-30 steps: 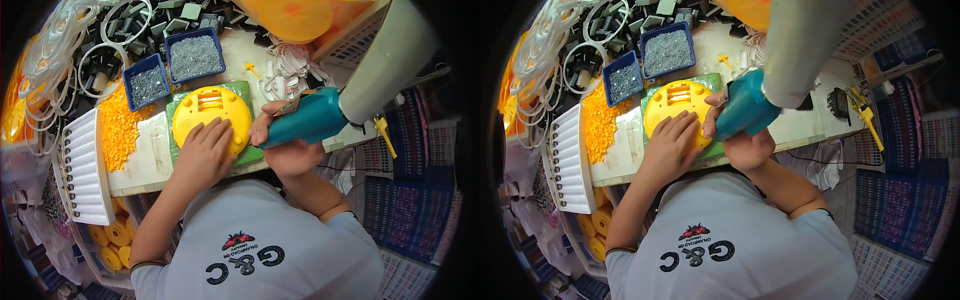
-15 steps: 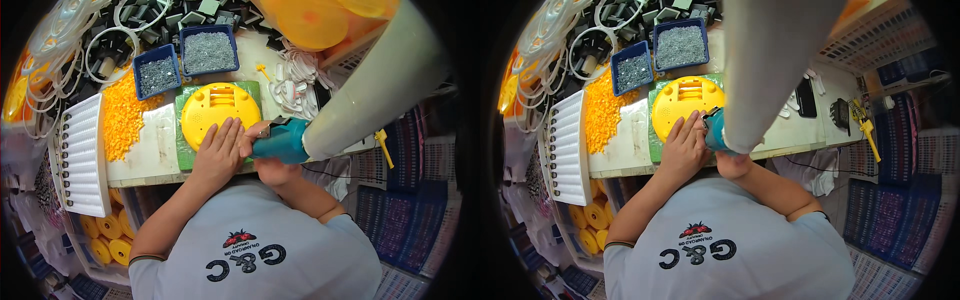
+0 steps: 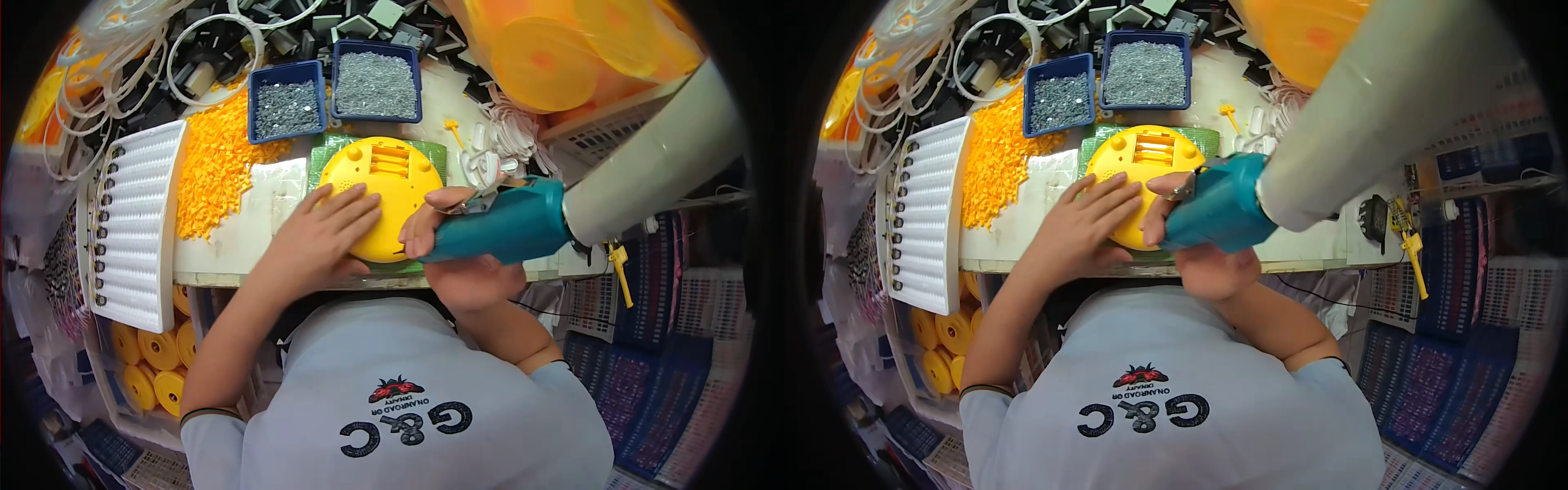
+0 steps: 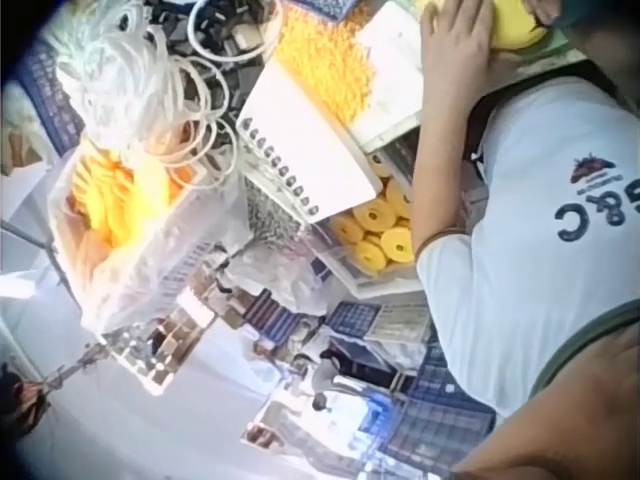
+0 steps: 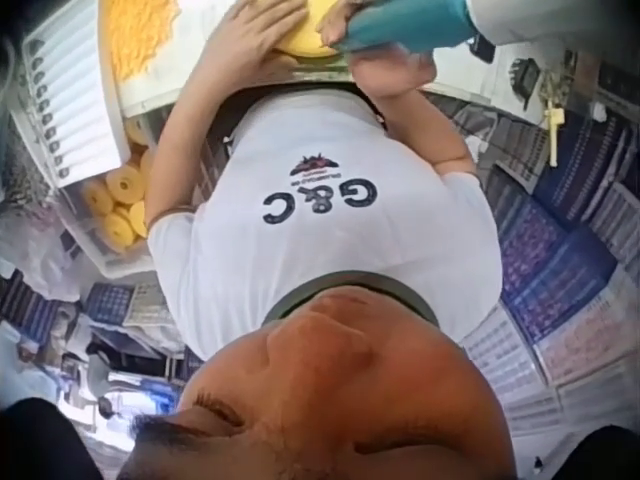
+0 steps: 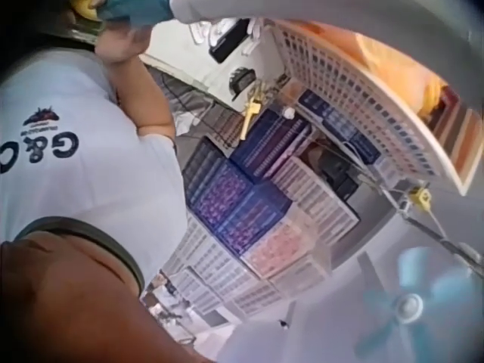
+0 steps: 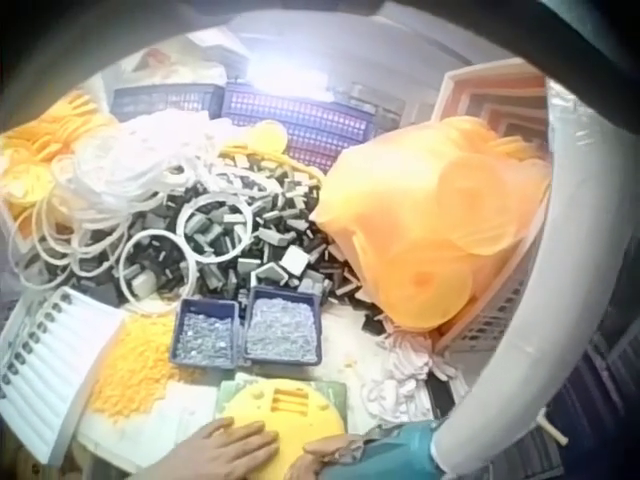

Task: Assembling small plastic and metal components into yellow housings using an electric screwdriver at a factory workbench.

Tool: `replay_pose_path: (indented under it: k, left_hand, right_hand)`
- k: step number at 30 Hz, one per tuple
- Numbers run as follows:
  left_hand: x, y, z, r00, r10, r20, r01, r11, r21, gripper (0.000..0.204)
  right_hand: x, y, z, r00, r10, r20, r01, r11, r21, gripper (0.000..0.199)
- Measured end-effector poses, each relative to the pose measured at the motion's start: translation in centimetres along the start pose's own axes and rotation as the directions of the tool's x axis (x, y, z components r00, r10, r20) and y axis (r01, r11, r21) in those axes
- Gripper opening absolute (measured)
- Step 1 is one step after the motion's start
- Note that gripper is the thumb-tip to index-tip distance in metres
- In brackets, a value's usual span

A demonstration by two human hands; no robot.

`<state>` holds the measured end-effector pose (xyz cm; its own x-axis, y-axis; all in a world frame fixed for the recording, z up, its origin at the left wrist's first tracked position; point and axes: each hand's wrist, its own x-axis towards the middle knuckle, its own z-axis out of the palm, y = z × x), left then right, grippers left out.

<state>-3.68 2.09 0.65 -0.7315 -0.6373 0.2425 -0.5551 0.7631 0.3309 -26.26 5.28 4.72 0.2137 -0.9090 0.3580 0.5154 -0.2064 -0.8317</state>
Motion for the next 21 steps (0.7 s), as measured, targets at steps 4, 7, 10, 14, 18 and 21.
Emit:
replay_pose_path:
  k: [4, 7, 10, 14, 18, 21]
  left_hand:
    - [-1.4, -1.6, 1.3, 0.998, -0.021, -0.061, 0.022, 1.0, 0.007, 0.078]
    - [-1.7, -1.9, 1.9, 0.994, -0.031, -0.105, 0.03, 0.999, -0.017, 0.077]
    - [-1.8, -2.2, 2.3, 0.99, -0.031, -0.134, 0.025, 0.999, -0.046, 0.076]
    - [-1.7, -2.4, 2.3, 0.986, -0.001, -0.164, -0.004, 0.999, -0.034, 0.075]
    - [-1.8, -2.4, 2.5, 0.981, -0.011, -0.194, -0.001, 0.998, -0.062, 0.074]
    - [-1.7, -2.5, 2.3, 0.983, -0.012, -0.182, -0.006, 0.995, -0.1, 0.074]
  right_hand:
    - [0.9, 2.0, 1.9, 0.997, 0.021, 0.08, -0.026, 0.998, 0.063, 0.079]
    - [1.1, 3.2, 2.2, 0.991, 0.076, 0.108, -0.079, 0.996, 0.029, 0.076]
    - [1.3, 3.9, 2.5, 0.989, 0.088, 0.118, -0.09, 0.996, 0.007, 0.077]
    - [0.5, 4.8, 2.7, 0.975, 0.184, 0.128, -0.138, 0.942, -0.306, 0.071]
    - [1.5, 2.3, 2.7, 0.94, 0.304, 0.153, -0.264, 0.935, -0.236, 0.06]
    - [2.2, 2.5, 3.0, 0.973, 0.122, 0.196, -0.126, 0.992, 0.011, 0.06]
